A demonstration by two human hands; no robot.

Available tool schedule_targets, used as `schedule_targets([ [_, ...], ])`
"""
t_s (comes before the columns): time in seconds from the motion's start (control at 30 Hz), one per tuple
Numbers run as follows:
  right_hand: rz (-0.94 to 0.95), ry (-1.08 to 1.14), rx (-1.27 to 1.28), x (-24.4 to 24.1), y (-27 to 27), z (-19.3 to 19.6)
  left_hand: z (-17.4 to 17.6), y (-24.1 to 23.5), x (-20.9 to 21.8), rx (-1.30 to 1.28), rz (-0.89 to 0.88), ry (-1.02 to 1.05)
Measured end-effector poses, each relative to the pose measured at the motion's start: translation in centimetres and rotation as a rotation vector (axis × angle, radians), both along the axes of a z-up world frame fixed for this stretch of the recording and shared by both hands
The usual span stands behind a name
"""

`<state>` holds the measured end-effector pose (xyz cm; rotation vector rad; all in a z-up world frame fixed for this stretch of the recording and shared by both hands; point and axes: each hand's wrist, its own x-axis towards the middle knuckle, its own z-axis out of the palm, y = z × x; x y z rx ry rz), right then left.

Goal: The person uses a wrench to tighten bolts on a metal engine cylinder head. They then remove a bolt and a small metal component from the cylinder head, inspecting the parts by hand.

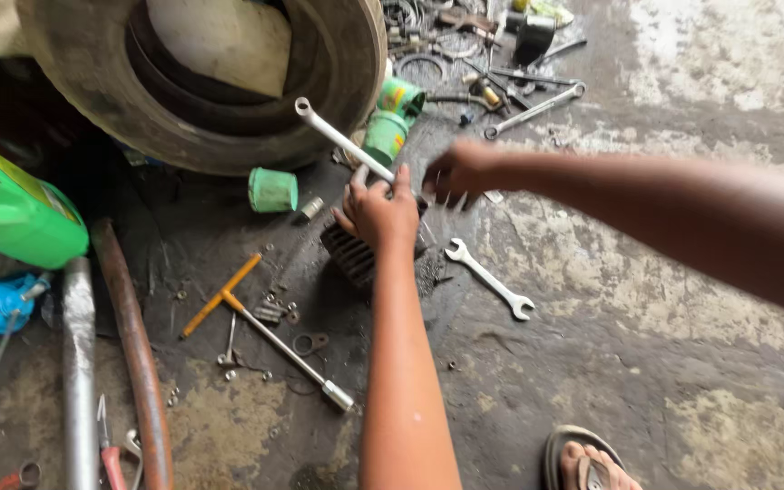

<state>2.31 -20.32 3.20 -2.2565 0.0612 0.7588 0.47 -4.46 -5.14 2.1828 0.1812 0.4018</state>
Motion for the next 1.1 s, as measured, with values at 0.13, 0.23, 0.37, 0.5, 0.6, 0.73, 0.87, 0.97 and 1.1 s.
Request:
schedule_targets([
  [0.13,-0.097,0.046,0.227,-2.1,1.3,-2.3,0.4,-0.2,-0.8,-0.062,0.043,-0.044],
  [0.23,-0.155,0.070,0.295,-2.0,0.7,-2.4,1.3,-0.5,-1.1,-0.145,0.098,-0.092],
  [0.37,-0.260,0.139,0.306,-2.4,1.5,-1.9,3.3,0.5,-1.6,-0.300,0.209,0.074],
  [0.5,-0.284,0.164,0.269,-2.2,2.0,-0.7,4.1,3.5,-0.8,-0.807,0.425,-0.060],
  [0.6,-0.266,0.181,0.265,-2.3,2.2,-0.1,3.7,7.9,-0.9,-0.908,0.363,-0.245],
  [0.73,-0.251,0.215,0.247,-1.9,2.4,0.2,3.6,12.6,-4.7,-0.141,0.241,-0.243],
  [0.87,-0.222,0.244,0.250,-1.3,1.9,0.3,4.6,16.2,-10.9,-0.086,-0.201,0.272],
  [0.97,-0.176,0.238,0.219,-0.6,1.5,-0.1,4.3,14.2,-13.7,-0.251,-0.538,0.669],
  [1.1,-0.127,0.273,0.211,0.2,1.3,-0.2,3.0,5.3,-17.4,-0.614,-0.678,1.052],
])
